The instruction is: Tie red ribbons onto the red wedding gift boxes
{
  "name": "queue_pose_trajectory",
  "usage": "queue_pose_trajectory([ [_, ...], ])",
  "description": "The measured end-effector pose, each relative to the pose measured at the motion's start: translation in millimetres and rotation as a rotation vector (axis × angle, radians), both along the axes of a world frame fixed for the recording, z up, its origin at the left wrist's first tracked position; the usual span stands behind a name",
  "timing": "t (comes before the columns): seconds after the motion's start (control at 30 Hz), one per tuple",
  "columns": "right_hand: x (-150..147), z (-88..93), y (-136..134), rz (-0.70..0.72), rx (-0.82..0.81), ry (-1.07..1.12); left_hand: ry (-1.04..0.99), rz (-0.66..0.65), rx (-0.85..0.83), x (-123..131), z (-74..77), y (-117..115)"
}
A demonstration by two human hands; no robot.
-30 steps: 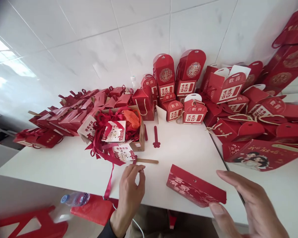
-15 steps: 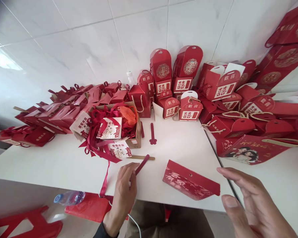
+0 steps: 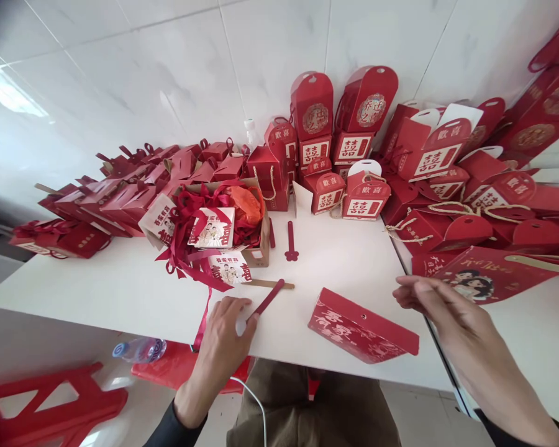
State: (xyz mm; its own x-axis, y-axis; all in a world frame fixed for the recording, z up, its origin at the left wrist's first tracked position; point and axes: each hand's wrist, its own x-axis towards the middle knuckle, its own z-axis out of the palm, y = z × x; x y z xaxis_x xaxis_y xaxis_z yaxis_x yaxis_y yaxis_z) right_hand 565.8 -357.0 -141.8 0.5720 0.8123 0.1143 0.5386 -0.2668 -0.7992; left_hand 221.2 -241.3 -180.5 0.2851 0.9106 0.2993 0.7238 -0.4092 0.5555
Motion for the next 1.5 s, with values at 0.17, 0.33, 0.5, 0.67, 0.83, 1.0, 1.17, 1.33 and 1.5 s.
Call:
queue_pose_trajectory([
  [0.17, -2, 14.3, 53, 0.272, -0.166, 0.153, 0.006, -0.023, -0.067, 2, -4.1, -2],
  [0.33, -18, 9.7, 99, 0.488, -0.191, 0.087, -0.05, -0.062, -0.124, -2, -6.6, 4],
  [0.5, -33, 6.4, 139, 0.638, -0.185, 0.024, -0.129, -0.039, -0.153, -1, -6.1, 6],
  [0.67, -47, 8.0, 161, 0.756, -0.177, -0.056, -0.287, 0.065, -0.313, 11, 6.6, 2],
  [0.83, -62, 6.5, 174, 0.861, -0.134, -0.167, -0.542, 0.138, -0.494, 32, 16.2, 2],
  [1.0, -79, -2.6, 201, 0.874, -0.064, -0.399, -0.645, 0.188, -0.515, 45, 3.2, 7],
  [1.17, -92, -16.6, 217, 0.923, -0.018, -0.58, -0.67, 0.245, -0.513, 49, -10.8, 10],
  [1.33, -86, -24.1, 209, 0.852, -0.033, -0.616, -0.67, 0.286, -0.497, 51, -13.0, 9],
  [1.5, -75, -11.1, 192, 0.831, -0.024, -0.518, -0.729, 0.298, -0.495, 51, -9.7, 8],
])
